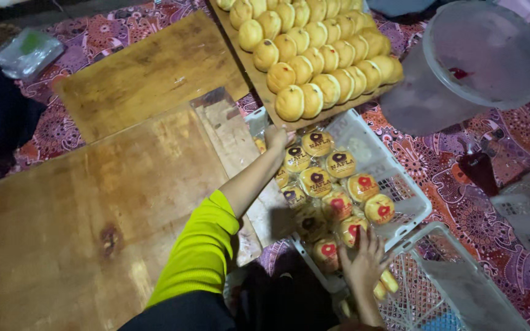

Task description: The person sits on the floor and repeatedly picks up small round buns from a wooden board, places them into clear plastic bags, and sets the filled bags into a white plastic crate. The person also moves a large wooden board filled with buns to a different location on the floor.

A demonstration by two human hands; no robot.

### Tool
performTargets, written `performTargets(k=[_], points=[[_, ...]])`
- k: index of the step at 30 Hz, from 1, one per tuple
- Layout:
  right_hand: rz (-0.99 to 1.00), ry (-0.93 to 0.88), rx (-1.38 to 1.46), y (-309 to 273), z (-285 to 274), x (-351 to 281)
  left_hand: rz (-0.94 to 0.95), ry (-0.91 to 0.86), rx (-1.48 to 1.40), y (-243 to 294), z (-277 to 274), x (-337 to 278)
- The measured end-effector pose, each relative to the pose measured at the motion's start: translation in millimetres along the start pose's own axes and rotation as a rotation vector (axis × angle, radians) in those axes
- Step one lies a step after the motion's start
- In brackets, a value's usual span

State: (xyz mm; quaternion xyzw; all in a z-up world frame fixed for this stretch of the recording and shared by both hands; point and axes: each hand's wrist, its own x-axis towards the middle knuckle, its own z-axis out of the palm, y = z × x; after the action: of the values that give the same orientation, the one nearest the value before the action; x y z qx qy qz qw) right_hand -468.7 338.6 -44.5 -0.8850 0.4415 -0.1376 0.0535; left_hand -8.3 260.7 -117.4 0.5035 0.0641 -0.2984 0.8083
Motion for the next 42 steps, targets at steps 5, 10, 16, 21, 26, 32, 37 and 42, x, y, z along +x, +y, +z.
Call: performTargets(k=[5,10,16,21,26,32,37,42], points=[[-0.021,-0.019,0.025,8.6,4.4,-2.8,0.018,-0.043,-0.011,0.6,-1.9,-6.4],[-0.04,-0.218,-0.049,27.4,-8.6,28.0,0.004,-0.043,-0.028,-1.2,-6.4,-2.4],[0.163,-0.254,0.719,3.9,-35.0,120.9,0.018,-0.085,0.026,-10.8,-25.0,-1.0],[0.185,-0.233,1.122,11.7,21.9,268.6,-0.05,-0.148,0.086,3.9,-29.3,-5.7],[0.314,0.069,1.335,-15.6,75.9,432.6,0.009,-0.033,0.145,25.4,-22.3,-16.6],[0.518,-0.241,2.026,-56.9,92.6,500.9,0.064,-0.089,0.103,32.4,-21.5,-16.6],[0.421,-0.363,2.241,-69.9,76.4,491.3,0.12,-0.086,0.099,27.6,-25.3,-18.9],[0.425,-0.381,2.057,-68.0,40.6,458.8,0.008,-0.052,0.153,41.7,-24.8,-53.3]])
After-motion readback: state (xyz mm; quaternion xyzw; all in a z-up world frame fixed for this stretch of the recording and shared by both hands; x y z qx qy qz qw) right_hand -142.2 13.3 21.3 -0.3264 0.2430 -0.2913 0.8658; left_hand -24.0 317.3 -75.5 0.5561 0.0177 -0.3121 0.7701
